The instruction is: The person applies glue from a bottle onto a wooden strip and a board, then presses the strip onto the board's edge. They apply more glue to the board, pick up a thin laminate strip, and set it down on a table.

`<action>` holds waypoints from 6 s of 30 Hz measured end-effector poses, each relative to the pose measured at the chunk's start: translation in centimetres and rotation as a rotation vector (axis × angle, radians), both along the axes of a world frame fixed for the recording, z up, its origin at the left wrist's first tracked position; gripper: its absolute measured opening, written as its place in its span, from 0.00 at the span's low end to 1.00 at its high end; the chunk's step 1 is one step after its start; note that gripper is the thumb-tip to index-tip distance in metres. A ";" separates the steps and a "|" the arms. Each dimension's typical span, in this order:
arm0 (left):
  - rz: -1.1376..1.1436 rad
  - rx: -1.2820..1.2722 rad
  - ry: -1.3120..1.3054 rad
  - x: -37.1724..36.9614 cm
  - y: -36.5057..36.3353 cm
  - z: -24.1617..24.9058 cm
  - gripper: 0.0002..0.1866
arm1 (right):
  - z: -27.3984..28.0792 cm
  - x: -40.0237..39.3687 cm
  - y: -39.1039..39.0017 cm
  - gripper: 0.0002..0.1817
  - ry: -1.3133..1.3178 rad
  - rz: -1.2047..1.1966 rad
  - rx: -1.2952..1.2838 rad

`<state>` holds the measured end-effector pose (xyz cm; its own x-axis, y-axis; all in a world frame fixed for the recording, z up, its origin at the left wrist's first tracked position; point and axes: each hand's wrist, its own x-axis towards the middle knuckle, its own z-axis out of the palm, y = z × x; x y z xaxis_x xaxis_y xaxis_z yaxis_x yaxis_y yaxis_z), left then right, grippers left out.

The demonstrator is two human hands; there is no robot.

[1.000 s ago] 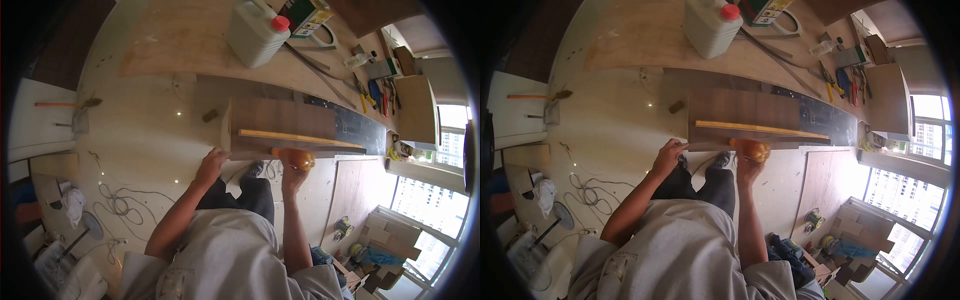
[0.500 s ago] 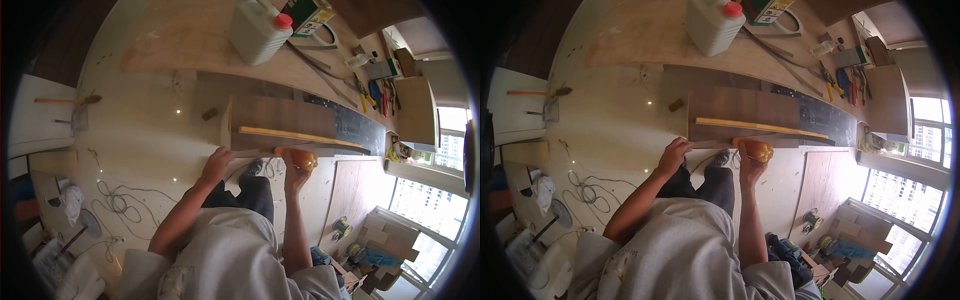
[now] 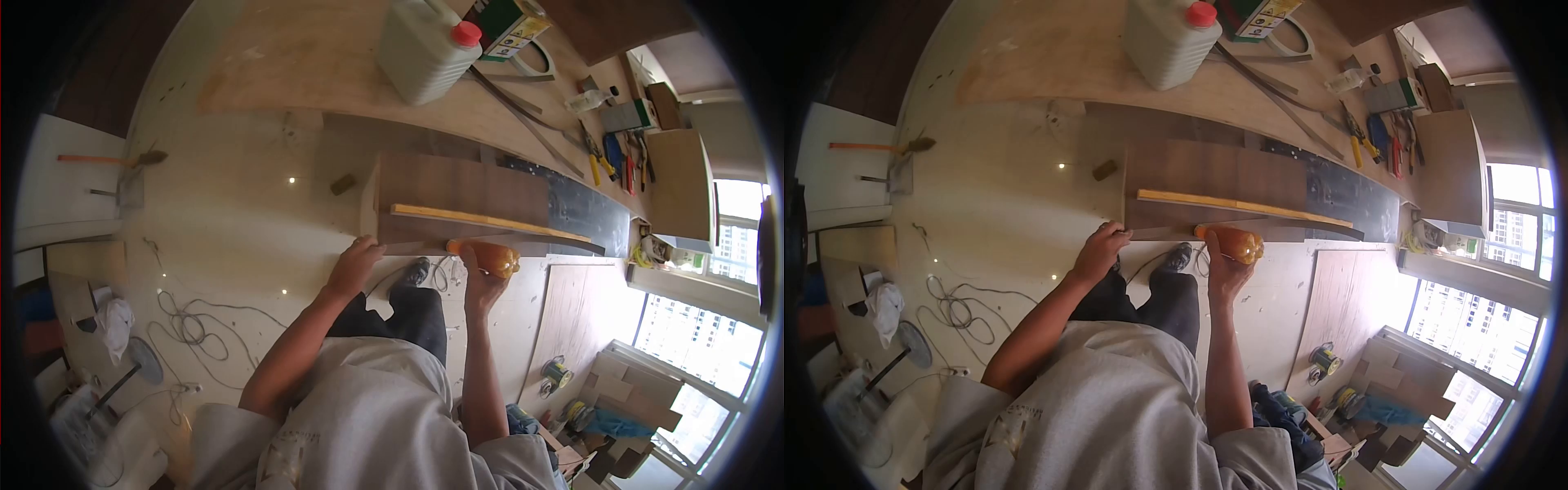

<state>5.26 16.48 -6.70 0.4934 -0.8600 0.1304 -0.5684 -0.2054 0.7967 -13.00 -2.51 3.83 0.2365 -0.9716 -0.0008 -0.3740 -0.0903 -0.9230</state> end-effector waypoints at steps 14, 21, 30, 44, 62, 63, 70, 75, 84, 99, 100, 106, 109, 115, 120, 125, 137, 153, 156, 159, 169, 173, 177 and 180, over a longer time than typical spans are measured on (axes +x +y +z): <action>0.010 0.013 0.081 -0.1 0.0 0.7 0.10 | 0.5 0.5 0.3 0.24 0.040 -0.007 0.036; 0.014 0.002 0.025 -0.2 0.1 0.2 0.12 | 0.9 5.0 5.9 0.28 0.135 0.218 -0.067; 0.045 0.054 0.023 -0.2 0.5 0.4 0.15 | -0.4 2.0 1.2 0.30 0.092 0.071 -0.038; -0.058 0.008 -0.050 0.3 1.1 -0.6 0.16 | 0.9 3.6 2.3 0.21 -0.005 0.092 0.003; -0.076 0.042 -0.077 0.2 1.6 -0.1 0.16 | 0.1 3.3 4.0 0.31 0.211 0.067 -0.038; -0.068 0.036 -0.084 0.2 1.7 -0.3 0.17 | -0.1 3.9 4.8 0.31 0.205 0.099 -0.063; 0.004 -0.019 -0.174 -0.6 1.8 -1.3 0.22 | -0.6 3.9 5.9 0.31 0.214 0.254 -0.179; 0.024 -0.041 -0.181 -0.6 1.7 -0.7 0.22 | 0.1 2.6 3.8 0.23 0.102 0.219 -0.042; 0.075 -0.034 -0.072 -0.5 1.4 0.0 0.20 | -0.8 4.2 7.4 0.22 0.058 0.315 -0.042; 0.058 -0.070 0.001 0.2 1.6 -0.7 0.23 | 0.3 5.6 7.2 0.24 0.147 0.269 -0.048; 0.061 -0.068 0.024 0.1 1.6 -0.8 0.24 | 0.7 5.7 7.0 0.24 0.178 0.242 -0.051; 0.123 -0.078 0.163 -0.2 2.1 -0.8 0.26 | 0.0 6.9 9.3 0.22 0.152 0.324 -0.087; 0.152 -0.061 0.254 -0.4 3.2 -0.9 0.27 | 0.2 7.4 9.0 0.13 0.141 0.309 -0.104; 0.228 0.078 0.328 -3.1 9.3 -4.3 0.23 | 1.4 8.6 10.5 0.19 0.174 0.229 -0.060; 0.226 0.179 0.397 -6.6 14.8 -6.0 0.20 | 0.9 8.6 10.3 0.22 0.208 0.244 -0.103; 0.216 0.215 0.412 -9.8 18.4 -7.7 0.20 | 0.7 8.9 11.0 0.24 0.195 0.243 -0.106; 0.219 0.280 0.429 -11.8 22.0 -8.8 0.18 | 0.7 9.2 11.9 0.23 0.253 0.280 -0.286; 0.228 0.319 0.425 -11.5 23.5 -8.3 0.15 | 0.0 9.4 11.2 0.28 0.257 0.287 -0.210; 0.229 0.335 0.435 -11.2 23.6 -7.7 0.15 | 0.2 8.7 11.5 0.27 0.224 0.257 -0.178; 0.233 0.332 0.435 -11.2 24.0 -7.9 0.15 | 0.5 8.8 12.3 0.27 0.198 0.272 -0.155; 0.233 0.320 0.402 -11.0 23.0 -7.3 0.13 | 0.1 8.4 12.3 0.26 0.271 0.279 -0.272; 0.238 0.271 0.410 -11.0 22.1 -7.7 0.14 | 0.6 8.5 12.2 0.25 0.265 0.268 -0.158; 0.228 0.237 0.403 -10.1 20.7 -6.5 0.14 | 0.5 8.2 11.1 0.24 0.255 0.236 -0.139; 0.215 0.192 0.422 -8.4 18.1 -4.5 0.15 | 1.0 8.5 11.7 0.23 0.252 0.255 -0.137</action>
